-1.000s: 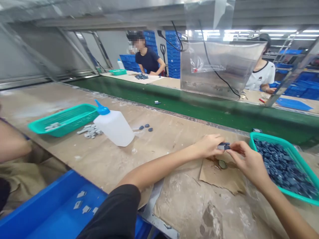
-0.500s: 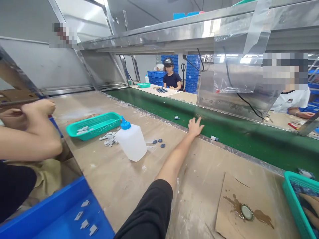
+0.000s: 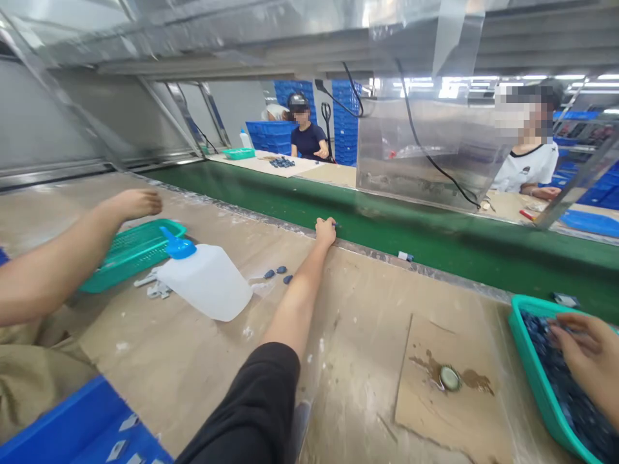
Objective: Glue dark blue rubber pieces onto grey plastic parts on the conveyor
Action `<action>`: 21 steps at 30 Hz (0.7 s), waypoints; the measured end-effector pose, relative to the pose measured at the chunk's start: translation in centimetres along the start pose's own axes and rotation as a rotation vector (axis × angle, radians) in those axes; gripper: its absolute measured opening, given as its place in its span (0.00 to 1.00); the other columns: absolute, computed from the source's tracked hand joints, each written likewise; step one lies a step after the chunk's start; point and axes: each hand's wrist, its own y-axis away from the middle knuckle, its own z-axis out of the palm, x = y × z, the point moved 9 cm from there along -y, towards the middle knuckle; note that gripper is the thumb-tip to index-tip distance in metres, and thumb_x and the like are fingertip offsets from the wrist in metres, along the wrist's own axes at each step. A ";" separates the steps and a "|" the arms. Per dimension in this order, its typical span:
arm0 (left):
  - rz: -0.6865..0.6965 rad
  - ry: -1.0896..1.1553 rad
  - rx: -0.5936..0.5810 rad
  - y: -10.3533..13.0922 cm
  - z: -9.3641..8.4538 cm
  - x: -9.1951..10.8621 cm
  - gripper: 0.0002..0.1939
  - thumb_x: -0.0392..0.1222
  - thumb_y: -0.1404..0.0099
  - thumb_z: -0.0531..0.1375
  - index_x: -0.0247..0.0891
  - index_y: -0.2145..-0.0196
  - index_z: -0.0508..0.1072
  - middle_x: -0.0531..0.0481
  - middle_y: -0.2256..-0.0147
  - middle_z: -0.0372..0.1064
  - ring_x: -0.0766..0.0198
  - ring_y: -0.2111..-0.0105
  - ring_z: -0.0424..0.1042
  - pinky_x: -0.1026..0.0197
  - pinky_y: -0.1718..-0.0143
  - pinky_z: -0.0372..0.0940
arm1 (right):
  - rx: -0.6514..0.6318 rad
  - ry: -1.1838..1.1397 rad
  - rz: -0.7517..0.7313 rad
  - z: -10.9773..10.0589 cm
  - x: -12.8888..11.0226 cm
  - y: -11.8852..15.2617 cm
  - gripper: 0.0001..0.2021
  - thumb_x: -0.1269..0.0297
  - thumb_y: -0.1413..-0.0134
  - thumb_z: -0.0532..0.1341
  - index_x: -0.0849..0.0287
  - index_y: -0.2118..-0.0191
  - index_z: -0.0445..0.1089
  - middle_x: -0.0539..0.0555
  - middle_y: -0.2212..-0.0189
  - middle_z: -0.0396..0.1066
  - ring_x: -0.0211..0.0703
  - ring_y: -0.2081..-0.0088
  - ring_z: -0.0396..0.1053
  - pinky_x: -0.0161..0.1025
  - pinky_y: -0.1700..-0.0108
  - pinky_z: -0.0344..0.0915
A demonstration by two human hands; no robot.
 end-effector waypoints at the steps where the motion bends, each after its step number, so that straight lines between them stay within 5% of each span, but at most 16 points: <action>1: -0.002 0.078 -0.023 0.9 0.7 0.7 0.12 0.28 0.37 0.49 0.31 0.60 0.69 0.37 0.52 0.61 0.56 0.48 0.59 0.55 0.46 0.55 | -0.030 -0.191 0.118 -0.4 -0.4 0.1 0.07 0.54 0.56 0.59 0.48 0.70 0.64 0.62 0.71 0.73 0.52 0.68 0.73 0.44 0.71 0.67; 4: -0.022 0.334 -0.169 5.1 3.8 3.5 0.13 0.30 0.34 0.45 0.32 0.57 0.66 0.42 0.57 0.65 0.66 0.56 0.66 0.63 0.54 0.62 | -0.084 -0.540 0.266 -1.0 -2.8 0.2 0.13 0.56 0.61 0.64 0.56 0.68 0.68 0.61 0.69 0.73 0.54 0.65 0.72 0.48 0.61 0.68; 7: -0.055 0.562 -0.404 11.9 6.3 6.7 0.10 0.28 0.36 0.49 0.33 0.61 0.67 0.45 0.62 0.68 0.73 0.66 0.68 0.70 0.61 0.64 | -0.191 -0.657 0.215 -0.8 -5.3 0.4 0.15 0.54 0.62 0.64 0.59 0.68 0.72 0.55 0.73 0.72 0.47 0.72 0.69 0.47 0.65 0.68; 11: -0.293 1.012 -1.002 24.3 8.3 10.9 0.08 0.28 0.39 0.53 0.33 0.65 0.70 0.45 0.67 0.69 0.70 0.71 0.70 0.67 0.67 0.67 | -0.411 -0.752 0.096 0.1 -9.0 2.0 0.15 0.57 0.60 0.64 0.59 0.64 0.70 0.49 0.78 0.66 0.41 0.78 0.66 0.39 0.75 0.66; 13: -0.363 1.063 -1.151 28.4 8.2 12.2 0.09 0.27 0.38 0.52 0.32 0.65 0.71 0.45 0.68 0.70 0.69 0.69 0.71 0.66 0.65 0.67 | -0.484 -0.786 0.057 0.6 -10.8 3.0 0.14 0.59 0.60 0.65 0.58 0.65 0.68 0.48 0.78 0.65 0.40 0.79 0.65 0.37 0.77 0.65; 15: -0.333 1.038 -1.163 29.7 7.9 12.7 0.10 0.26 0.40 0.53 0.32 0.62 0.71 0.46 0.68 0.69 0.70 0.69 0.71 0.66 0.63 0.66 | -0.553 -0.765 -0.011 1.2 -12.6 3.9 0.10 0.60 0.58 0.64 0.58 0.68 0.69 0.50 0.76 0.66 0.40 0.77 0.66 0.38 0.75 0.66; 21: -0.010 0.851 -1.110 28.5 8.1 12.3 0.14 0.31 0.41 0.57 0.33 0.56 0.70 0.48 0.67 0.68 0.74 0.71 0.68 0.66 0.65 0.65 | -0.689 -0.473 -0.377 2.9 -16.9 6.8 0.10 0.71 0.48 0.54 0.57 0.65 0.71 0.55 0.66 0.69 0.43 0.66 0.68 0.40 0.64 0.64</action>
